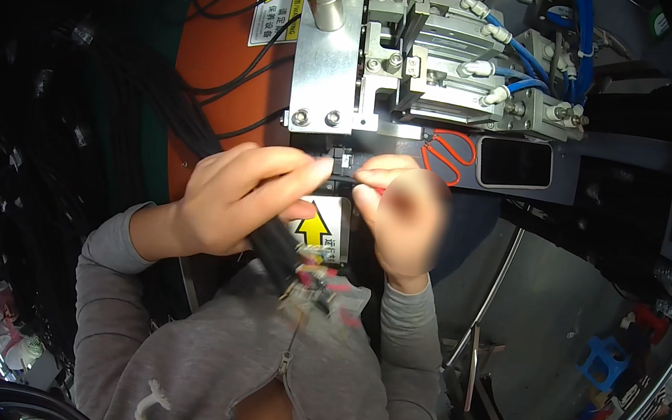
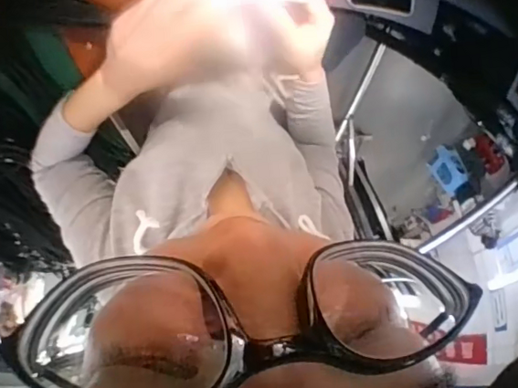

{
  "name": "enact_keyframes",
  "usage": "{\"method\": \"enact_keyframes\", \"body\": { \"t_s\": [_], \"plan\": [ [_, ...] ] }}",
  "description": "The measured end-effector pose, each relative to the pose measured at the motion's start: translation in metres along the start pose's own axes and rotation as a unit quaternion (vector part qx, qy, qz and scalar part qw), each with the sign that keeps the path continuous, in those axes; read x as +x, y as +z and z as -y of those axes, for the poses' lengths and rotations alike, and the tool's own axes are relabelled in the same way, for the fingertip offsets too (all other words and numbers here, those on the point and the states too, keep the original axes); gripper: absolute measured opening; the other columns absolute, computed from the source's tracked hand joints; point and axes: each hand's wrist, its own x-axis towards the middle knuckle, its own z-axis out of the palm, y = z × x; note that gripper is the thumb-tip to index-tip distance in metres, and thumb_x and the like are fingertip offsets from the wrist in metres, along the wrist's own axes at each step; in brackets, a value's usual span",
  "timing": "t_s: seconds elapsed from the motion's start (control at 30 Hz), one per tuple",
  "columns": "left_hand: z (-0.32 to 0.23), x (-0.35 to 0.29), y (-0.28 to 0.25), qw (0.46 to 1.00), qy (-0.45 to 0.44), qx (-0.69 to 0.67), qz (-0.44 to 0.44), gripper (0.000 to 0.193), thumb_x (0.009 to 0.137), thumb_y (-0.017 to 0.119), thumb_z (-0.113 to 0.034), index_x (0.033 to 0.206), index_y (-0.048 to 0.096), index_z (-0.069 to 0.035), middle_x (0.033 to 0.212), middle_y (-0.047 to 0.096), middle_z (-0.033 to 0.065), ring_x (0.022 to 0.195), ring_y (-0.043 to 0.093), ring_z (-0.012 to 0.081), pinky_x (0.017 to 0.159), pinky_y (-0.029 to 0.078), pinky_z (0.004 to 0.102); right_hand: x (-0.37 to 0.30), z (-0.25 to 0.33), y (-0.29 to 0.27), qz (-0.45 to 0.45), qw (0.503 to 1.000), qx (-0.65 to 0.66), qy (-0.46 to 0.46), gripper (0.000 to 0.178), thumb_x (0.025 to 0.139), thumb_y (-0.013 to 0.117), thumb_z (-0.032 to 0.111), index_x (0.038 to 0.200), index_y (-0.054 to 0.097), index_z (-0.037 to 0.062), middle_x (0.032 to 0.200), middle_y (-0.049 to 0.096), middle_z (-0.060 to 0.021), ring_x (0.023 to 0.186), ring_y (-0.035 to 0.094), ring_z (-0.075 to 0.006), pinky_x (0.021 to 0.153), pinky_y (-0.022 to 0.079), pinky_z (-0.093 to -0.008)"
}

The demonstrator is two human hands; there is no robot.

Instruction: The person repeatedly strips the ends of black cables and crimps them using a handheld crimping tool. They handle the wires one at a time, feeding them into the tool and releasing the finished pieces onto the workbench.

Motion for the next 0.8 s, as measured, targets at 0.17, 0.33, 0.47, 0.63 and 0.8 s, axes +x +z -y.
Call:
{"method": "enact_keyframes", "body": {
  "t_s": [0.17,0.33,0.47,0.63,0.8],
  "plan": [
    [-0.002,-0.006,0.006,0.995,-0.07,-0.043,0.063,0.029,0.073,0.072,-0.007,0.098,0.063,0.004,0.075,0.061,0.0106,0.062,0.061,0.0215,0.05,0.048,0.0306,0.004,0.013,0.036,-0.099,0.994,-0.027,-0.033,0.023,0.072,0.071,-0.011,0.092,0.063,-0.0033,0.09,0.064,-0.0128,0.081,0.062,-0.0184,0.07,0.05,-0.0273],
    [0.0,-0.006,0.009,0.997,-0.068,-0.045,0.018,0.021,0.072,0.072,-0.004,0.089,0.061,0.003,0.072,0.059,0.0097,0.06,0.06,0.0219,0.049,0.047,0.031,0.007,0.004,0.035,-0.099,0.934,-0.276,-0.207,0.024,0.071,0.076,-0.005,0.091,0.064,-0.0041,0.088,0.063,-0.0103,0.079,0.06,-0.0164,0.069,0.049,-0.0273],
    [0.0,-0.007,0.013,0.999,-0.046,-0.015,-0.001,0.019,0.072,0.071,-0.004,0.087,0.061,0.002,0.071,0.058,0.0089,0.059,0.06,0.0214,0.048,0.047,0.0306,0.007,0.009,0.034,-0.099,0.993,-0.068,0.001,0.015,0.077,0.073,0.003,0.089,0.066,-0.0035,0.088,0.063,-0.0101,0.081,0.057,-0.0148,0.071,0.046,-0.0239],
    [0.005,-0.013,0.02,0.999,-0.012,0.042,-0.027,0.015,0.076,0.067,-0.013,0.084,0.059,-0.003,0.072,0.049,0.0031,0.06,0.053,0.0149,0.046,0.043,0.0263,0.003,0.008,0.034,-0.057,0.996,-0.067,0.019,0.011,0.081,0.07,0.003,0.089,0.066,-0.0044,0.089,0.063,-0.0104,0.082,0.058,-0.0143,0.072,0.047,-0.0238],
    [0.004,-0.008,0.023,0.998,-0.061,0.026,0.001,0.013,0.074,0.065,-0.011,0.083,0.058,-0.004,0.074,0.049,0.0029,0.062,0.054,0.0142,0.047,0.044,0.0259,0.009,0.01,0.028,-0.068,0.99,-0.121,0.009,0.012,0.076,0.073,0.001,0.086,0.067,-0.0039,0.088,0.063,-0.0106,0.079,0.06,-0.0137,0.07,0.047,-0.0234]
  ]
}}
